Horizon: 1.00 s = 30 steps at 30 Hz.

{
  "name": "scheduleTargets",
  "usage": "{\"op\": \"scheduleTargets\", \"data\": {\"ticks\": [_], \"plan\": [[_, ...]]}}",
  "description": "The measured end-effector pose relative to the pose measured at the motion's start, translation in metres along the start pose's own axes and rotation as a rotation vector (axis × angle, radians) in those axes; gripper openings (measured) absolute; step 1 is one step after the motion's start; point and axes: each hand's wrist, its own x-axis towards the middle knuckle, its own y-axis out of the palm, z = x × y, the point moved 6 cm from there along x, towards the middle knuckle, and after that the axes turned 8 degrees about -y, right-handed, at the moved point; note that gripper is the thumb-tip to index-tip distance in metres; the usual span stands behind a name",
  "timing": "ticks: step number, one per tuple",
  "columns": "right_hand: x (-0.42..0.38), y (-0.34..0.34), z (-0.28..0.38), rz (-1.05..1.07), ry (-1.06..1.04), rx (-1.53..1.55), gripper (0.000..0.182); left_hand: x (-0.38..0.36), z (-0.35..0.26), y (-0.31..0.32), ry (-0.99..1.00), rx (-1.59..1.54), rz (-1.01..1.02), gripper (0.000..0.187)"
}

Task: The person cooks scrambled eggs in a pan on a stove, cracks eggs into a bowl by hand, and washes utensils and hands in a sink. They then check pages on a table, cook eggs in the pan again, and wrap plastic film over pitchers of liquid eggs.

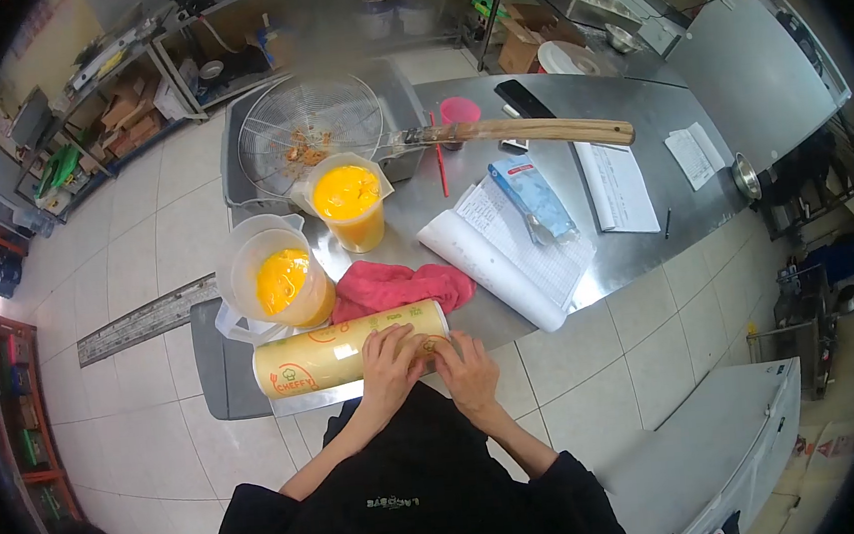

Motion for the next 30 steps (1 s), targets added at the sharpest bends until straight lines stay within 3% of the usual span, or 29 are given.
{"op": "scheduleTargets", "data": {"ticks": [6,8,14,21,24,26,28,30], "plan": [[0.015,-0.013,-0.011,-0.056,0.092,0.229,0.023,0.001,0.007,0.003,-0.030,-0.038,-0.026,0.041],[0.026,-0.019,0.000,0.023,-0.060,0.069,0.023,0.005,0.006,-0.001,-0.048,-0.051,-0.019,0.041],[0.029,-0.016,0.001,0.049,-0.260,-0.062,0.024,0.014,0.008,-0.006,-0.085,-0.110,-0.002,0.044],[0.036,-0.011,0.001,-0.012,-0.345,-0.118,0.019,0.017,0.007,-0.007,-0.109,-0.112,0.001,0.043],[0.038,0.000,-0.003,0.024,-0.366,-0.010,0.020,0.021,-0.002,-0.013,-0.087,-0.059,-0.003,0.042],[0.034,0.006,-0.014,0.114,-0.091,0.302,0.020,0.021,-0.005,-0.011,-0.047,-0.036,-0.025,0.038],[0.028,0.009,-0.018,0.147,-0.036,0.437,0.019,0.021,-0.003,-0.006,-0.012,-0.016,-0.045,0.033],[0.019,0.013,-0.023,0.188,0.023,0.578,0.018,0.017,-0.006,0.006,0.119,0.039,0.082,0.021]]}}
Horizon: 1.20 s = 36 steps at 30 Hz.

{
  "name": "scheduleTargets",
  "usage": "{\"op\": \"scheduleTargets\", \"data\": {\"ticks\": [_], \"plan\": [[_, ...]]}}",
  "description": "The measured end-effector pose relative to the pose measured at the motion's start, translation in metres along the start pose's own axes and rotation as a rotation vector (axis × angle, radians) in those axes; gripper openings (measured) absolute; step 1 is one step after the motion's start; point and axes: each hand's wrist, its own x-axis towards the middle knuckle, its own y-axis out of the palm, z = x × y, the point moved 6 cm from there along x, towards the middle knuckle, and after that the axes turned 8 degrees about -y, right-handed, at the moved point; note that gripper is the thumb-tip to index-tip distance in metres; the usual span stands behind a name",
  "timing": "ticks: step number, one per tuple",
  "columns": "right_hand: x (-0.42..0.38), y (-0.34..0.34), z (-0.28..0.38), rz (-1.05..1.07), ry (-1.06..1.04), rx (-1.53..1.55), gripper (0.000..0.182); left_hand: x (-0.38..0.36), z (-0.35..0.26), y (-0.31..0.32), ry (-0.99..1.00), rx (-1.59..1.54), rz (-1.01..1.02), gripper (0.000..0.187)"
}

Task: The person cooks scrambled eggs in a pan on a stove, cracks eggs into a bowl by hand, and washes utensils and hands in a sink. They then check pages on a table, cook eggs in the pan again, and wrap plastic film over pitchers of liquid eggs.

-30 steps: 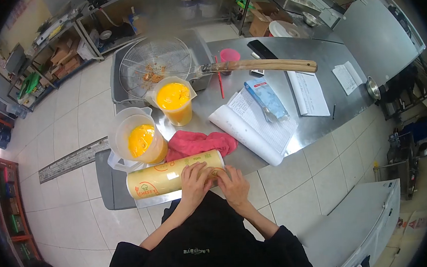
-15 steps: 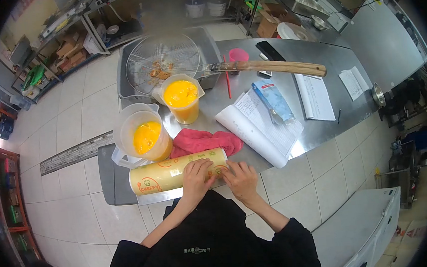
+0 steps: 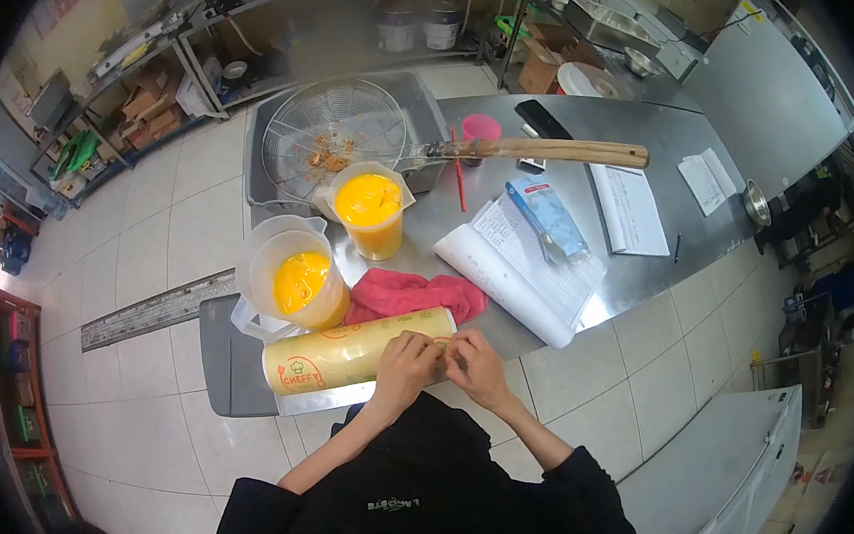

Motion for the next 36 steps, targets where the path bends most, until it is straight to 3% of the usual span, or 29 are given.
{"op": "scheduleTargets", "data": {"ticks": [3,6,9,14,16,18,20,24,26,27,28,30,31,34,35,36], "plan": [[0.001,-0.005,0.002,-0.083,0.011,0.128,0.020,0.000,-0.002,-0.002,0.020,-0.022,0.002,0.013],[0.009,-0.010,0.032,-0.164,-0.102,-0.075,0.021,-0.005,-0.006,0.001,-0.107,-0.091,0.134,0.014],[-0.002,0.008,0.022,-0.181,-0.152,-0.094,0.020,-0.007,-0.011,-0.022,-0.035,-0.263,0.072,0.024],[-0.014,0.007,0.024,-0.308,-0.220,0.008,0.020,-0.002,0.015,-0.054,-0.109,0.017,0.094,0.025],[-0.017,0.004,0.023,-0.354,-0.200,0.027,0.015,-0.007,0.020,-0.044,0.160,0.122,0.221,0.021],[-0.018,0.005,0.021,-0.395,-0.181,0.044,0.011,-0.010,0.015,-0.039,0.185,0.103,0.248,0.015],[-0.019,0.005,0.014,-0.511,-0.114,0.090,0.004,-0.016,0.013,-0.031,-0.015,-0.032,0.463,0.017],[-0.024,0.011,0.005,-0.624,0.024,0.148,0.008,-0.004,0.024,-0.048,-0.234,-0.055,0.583,0.019],[-0.026,0.014,0.001,-0.694,-0.006,0.234,0.013,-0.002,0.031,-0.055,0.229,0.288,0.524,0.025],[-0.026,0.014,0.000,-0.716,-0.018,0.264,0.015,0.003,0.037,-0.058,0.328,0.037,0.477,0.027],[-0.023,0.014,-0.001,-0.754,0.003,0.299,0.018,-0.003,0.039,-0.054,0.331,0.043,0.479,0.027],[-0.022,0.016,-0.005,-0.805,0.027,0.336,0.022,-0.018,0.044,-0.040,0.011,-0.008,0.728,0.030],[-0.021,0.017,-0.009,-0.809,0.040,0.327,0.023,-0.023,0.036,-0.044,-0.108,-0.002,0.728,0.027],[-0.020,0.017,-0.016,-0.804,0.068,0.303,0.024,-0.035,0.037,-0.054,-0.230,-0.028,0.833,0.021],[-0.018,0.018,-0.017,-0.791,0.073,0.298,0.024,-0.044,0.051,-0.051,-0.088,0.031,0.725,0.019],[-0.017,0.019,-0.019,-0.779,0.079,0.292,0.024,-0.042,0.061,-0.058,-0.094,0.029,0.725,0.019]]}}
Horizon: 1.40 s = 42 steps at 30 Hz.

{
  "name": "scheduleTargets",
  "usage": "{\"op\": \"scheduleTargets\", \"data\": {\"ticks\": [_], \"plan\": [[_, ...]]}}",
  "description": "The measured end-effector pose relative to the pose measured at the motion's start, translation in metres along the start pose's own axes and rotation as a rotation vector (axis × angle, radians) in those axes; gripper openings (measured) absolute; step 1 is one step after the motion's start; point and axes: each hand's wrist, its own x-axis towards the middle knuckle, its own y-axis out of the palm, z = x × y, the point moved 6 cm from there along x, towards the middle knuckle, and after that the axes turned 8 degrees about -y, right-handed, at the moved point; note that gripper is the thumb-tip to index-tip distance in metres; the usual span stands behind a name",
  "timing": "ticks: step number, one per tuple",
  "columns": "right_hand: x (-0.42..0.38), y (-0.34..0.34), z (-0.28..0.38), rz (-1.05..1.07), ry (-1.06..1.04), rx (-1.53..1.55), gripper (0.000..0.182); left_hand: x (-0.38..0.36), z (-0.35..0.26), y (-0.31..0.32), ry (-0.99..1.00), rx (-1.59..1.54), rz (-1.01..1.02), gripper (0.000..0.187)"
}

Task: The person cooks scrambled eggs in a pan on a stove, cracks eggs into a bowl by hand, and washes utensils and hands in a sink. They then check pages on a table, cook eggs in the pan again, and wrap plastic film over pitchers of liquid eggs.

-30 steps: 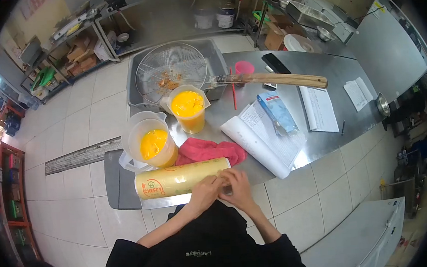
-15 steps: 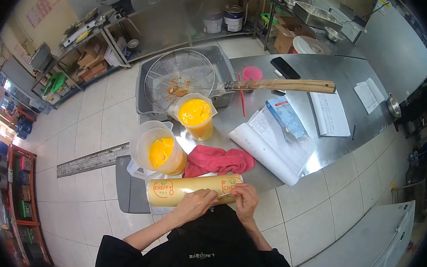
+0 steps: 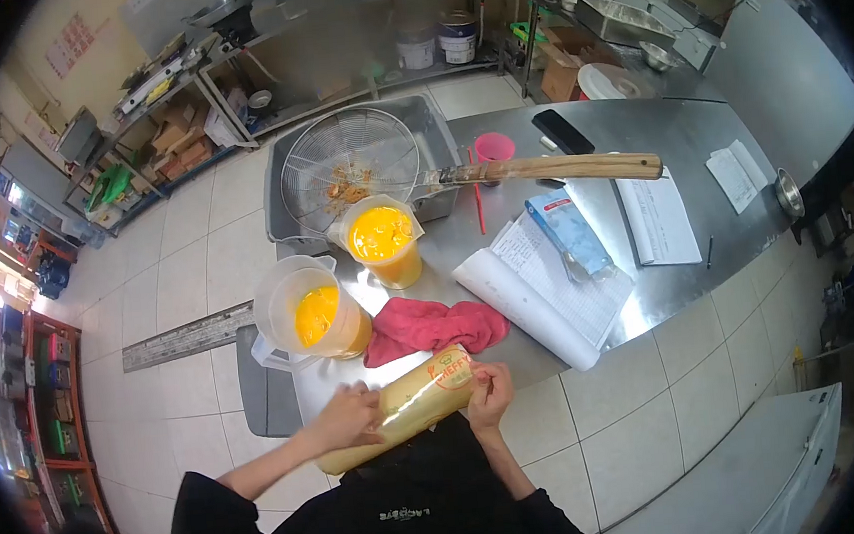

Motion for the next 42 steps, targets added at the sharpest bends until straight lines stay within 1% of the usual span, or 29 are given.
{"op": "scheduleTargets", "data": {"ticks": [2,3,4,6,7,9,10,12,13,14,16,17,18,20,21,23,24,26,27,28,30,32,34,36,37,39,40,42], "plan": [[0.006,0.006,-0.004,0.008,-0.030,0.009,0.025,-0.006,-0.003,-0.015,0.319,-0.017,0.032,0.022],[0.010,0.010,-0.005,0.013,-0.041,0.018,0.026,-0.007,0.014,0.008,0.206,-0.015,0.130,0.026],[0.013,0.014,-0.007,0.007,-0.031,-0.002,0.027,-0.014,0.005,0.007,0.195,-0.012,0.127,0.026],[0.020,0.018,-0.007,0.009,-0.024,-0.017,0.028,-0.022,0.008,-0.001,-0.288,-0.072,0.007,0.027],[0.024,0.021,-0.005,0.032,-0.036,-0.022,0.028,-0.027,0.006,-0.006,-0.293,-0.071,0.003,0.027],[0.027,0.023,0.000,0.061,-0.045,-0.025,0.028,-0.039,0.006,-0.015,-0.298,0.247,-0.049,0.031],[0.029,0.024,0.002,0.067,-0.048,-0.034,0.027,-0.044,0.015,-0.018,-0.305,0.242,-0.054,0.031],[0.032,0.026,0.001,0.085,-0.056,-0.033,0.026,-0.050,0.020,-0.021,0.078,0.207,-0.059,0.037],[0.031,0.028,-0.003,0.103,-0.059,-0.020,0.025,-0.049,0.024,-0.015,0.125,0.115,-0.018,0.042],[0.031,0.029,-0.004,0.116,-0.060,-0.013,0.025,-0.052,0.025,-0.007,0.115,0.114,-0.022,0.042],[0.033,0.031,-0.005,0.146,-0.061,0.007,0.024,-0.050,0.023,0.006,-0.153,-0.049,0.122,0.043],[0.034,0.031,-0.004,0.162,-0.058,0.017,0.023,-0.055,0.018,0.005,-0.259,-0.067,0.079,0.043],[0.035,0.031,-0.002,0.167,-0.056,0.017,0.023,-0.060,0.012,0.001,-0.263,-0.071,0.080,0.043],[0.040,0.033,0.002,0.175,-0.055,-0.027,0.022,-0.071,0.020,-0.013,-0.501,-0.109,-0.067,0.036],[0.041,0.035,0.002,0.177,-0.053,-0.025,0.022,-0.073,0.021,-0.016,-0.504,-0.108,-0.067,0.036],[0.042,0.039,0.002,0.215,-0.045,-0.031,0.020,-0.079,0.027,-0.005,-0.578,0.009,0.227,0.028],[0.044,0.039,0.002,0.227,-0.049,-0.025,0.020,-0.079,0.027,-0.010,-0.587,0.000,0.220,0.028],[0.046,0.042,0.004,0.262,-0.064,-0.069,0.018,-0.074,0.003,-0.033,-0.174,0.276,-0.002,0.024],[0.047,0.044,0.005,0.271,-0.066,-0.063,0.018,-0.075,-0.001,-0.032,-0.004,0.275,-0.100,0.026],[0.050,0.046,0.006,0.267,-0.082,-0.066,0.017,-0.078,0.005,-0.030,-0.011,0.275,-0.105,0.026],[0.052,0.050,0.007,0.262,-0.096,-0.069,0.017,-0.083,0.018,-0.012,-0.027,0.055,0.218,0.038],[0.053,0.055,0.005,0.283,-0.085,-0.070,0.016,-0.084,0.029,0.001,-0.023,0.051,0.230,0.040],[0.053,0.060,0.008,0.306,-0.086,-0.067,0.016,-0.084,0.028,0.005,-0.021,0.053,0.239,0.042],[0.052,0.061,0.010,0.323,-0.080,-0.069,0.015,-0.086,0.032,0.017,-0.186,0.095,0.356,0.054],[0.053,0.061,0.011,0.344,-0.092,-0.078,0.015,-0.091,0.027,0.019,-0.186,0.097,0.355,0.054],[0.054,0.061,0.013,0.360,-0.107,-0.089,0.014,-0.098,0.018,0.008,-0.264,0.079,0.101,0.049],[0.055,0.061,0.014,0.373,-0.112,-0.097,0.013,-0.101,0.010,0.009,-0.261,0.082,0.101,0.049],[0.057,0.060,0.017,0.384,-0.118,-0.107,0.012,-0.111,0.017,0.008,-0.633,0.065,0.036,0.041]]}}
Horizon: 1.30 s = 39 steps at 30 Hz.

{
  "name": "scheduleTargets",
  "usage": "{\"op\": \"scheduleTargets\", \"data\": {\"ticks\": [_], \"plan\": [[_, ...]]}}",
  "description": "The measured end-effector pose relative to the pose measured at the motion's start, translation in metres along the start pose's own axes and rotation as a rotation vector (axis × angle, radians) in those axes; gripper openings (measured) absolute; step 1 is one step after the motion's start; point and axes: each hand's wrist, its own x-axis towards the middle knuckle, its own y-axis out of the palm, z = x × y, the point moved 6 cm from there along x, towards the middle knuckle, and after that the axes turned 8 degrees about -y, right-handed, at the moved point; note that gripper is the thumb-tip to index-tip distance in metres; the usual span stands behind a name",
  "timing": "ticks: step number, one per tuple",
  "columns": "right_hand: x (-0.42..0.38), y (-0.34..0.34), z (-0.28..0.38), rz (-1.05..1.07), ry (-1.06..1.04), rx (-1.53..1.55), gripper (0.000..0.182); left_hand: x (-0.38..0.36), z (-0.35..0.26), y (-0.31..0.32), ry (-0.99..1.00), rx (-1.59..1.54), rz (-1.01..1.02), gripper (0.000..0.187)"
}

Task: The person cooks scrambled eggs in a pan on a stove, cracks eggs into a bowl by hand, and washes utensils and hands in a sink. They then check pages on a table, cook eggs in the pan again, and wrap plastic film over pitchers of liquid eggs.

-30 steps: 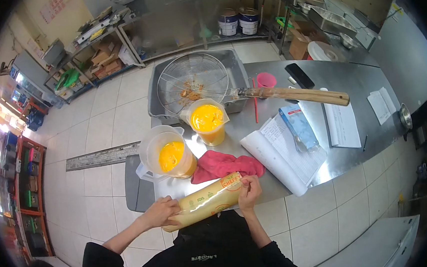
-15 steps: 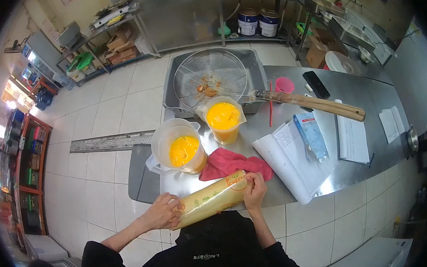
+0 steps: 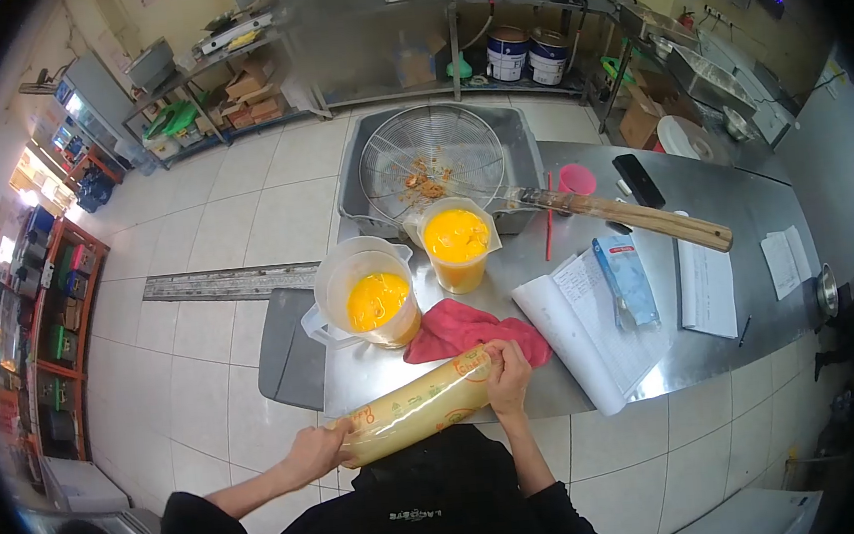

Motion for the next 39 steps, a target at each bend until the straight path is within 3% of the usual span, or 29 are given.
{"op": "scheduleTargets", "data": {"ticks": [4,6,7,9,10,12,13,14,16,18,19,20,21,23,25,27,28,30,31,33,35,36,38,39], "plan": [[0.005,0.001,0.000,0.113,0.025,0.036,0.011,-0.004,0.015,0.015,-0.107,0.044,0.051,0.032],[0.007,0.002,0.002,0.160,0.019,0.049,0.010,-0.014,0.001,-0.009,0.370,0.091,-0.310,0.025],[0.009,0.003,0.004,0.183,0.009,0.044,0.009,-0.013,0.005,-0.015,0.363,0.087,-0.312,0.025],[0.013,0.006,0.005,0.214,-0.011,0.042,0.008,-0.021,-0.001,-0.030,0.588,0.189,-0.448,0.019],[0.015,0.008,0.005,0.239,-0.017,0.043,0.008,-0.017,0.004,-0.028,0.580,0.183,-0.453,0.019],[0.015,0.009,0.006,0.271,-0.025,0.043,0.008,0.000,0.012,0.000,0.639,0.174,-0.122,0.016],[0.015,0.011,0.006,0.302,-0.032,0.042,0.008,0.000,0.015,0.002,0.651,0.089,-0.125,0.015],[0.016,0.013,0.005,0.333,-0.035,0.040,0.009,-0.004,0.016,0.008,0.653,0.087,-0.128,0.015],[0.013,0.014,0.000,0.345,-0.056,0.012,0.009,-0.011,0.024,0.010,0.358,-0.001,-0.114,0.017],[0.013,0.012,0.005,0.352,-0.071,-0.011,0.010,-0.021,0.022,0.010,0.247,-0.063,-0.186,0.017],[0.014,0.013,0.006,0.463,0.057,0.059,0.013,-0.024,0.025,0.004,0.131,-0.125,-0.263,0.018],[0.014,0.014,0.012,0.573,0.184,0.131,0.016,-0.027,0.020,-0.005,0.131,-0.118,-0.267,0.018],[0.020,0.006,0.026,0.572,0.177,0.134,0.016,-0.031,0.013,-0.018,0.155,-0.137,-0.339,0.021],[0.023,0.004,0.052,0.933,0.172,0.056,0.017,-0.039,0.010,-0.033,0.170,-0.153,-0.434,0.025],[0.031,-0.013,0.074,0.973,-0.276,0.014,0.022,-0.042,0.020,-0.046,0.087,-0.129,-0.486,0.024],[0.053,-0.036,0.104,1.186,-0.205,0.082,0.032,-0.065,0.013,-0.089,0.193,-0.123,-0.605,0.025],[0.066,-0.048,0.122,1.179,-0.222,0.081,0.032,-0.083,0.006,-0.110,0.304,-0.128,-0.697,0.026],[0.091,-0.064,0.144,1.138,-0.079,0.293,0.029,-0.102,0.004,-0.134,0.288,-0.184,-0.762,0.027],[0.102,-0.065,0.142,1.136,-0.093,0.291,0.029,-0.110,0.008,-0.150,0.329,-0.364,-0.837,0.026],[0.133,-0.079,0.157,0.856,-0.396,0.527,0.013,-0.108,0.020,-0.165,0.411,-0.893,-0.983,0.023],[0.168,-0.068,0.179,0.507,-0.460,0.888,0.011,-0.091,0.021,-0.193,0.443,-1.068,-1.047,0.021],[0.186,-0.057,0.177,0.373,-0.514,0.823,0.013,-0.081,0.026,-0.212,0.471,-1.247,-1.098,0.019],[0.220,-0.020,0.156,0.143,-0.585,0.660,0.015,-0.029,0.042,-0.239,0.308,-1.206,-1.219,0.014],[0.234,0.004,0.140,0.046,-0.601,0.563,0.015,0.007,0.052,-0.247,0.277,-1.341,-1.170,0.013]]}}
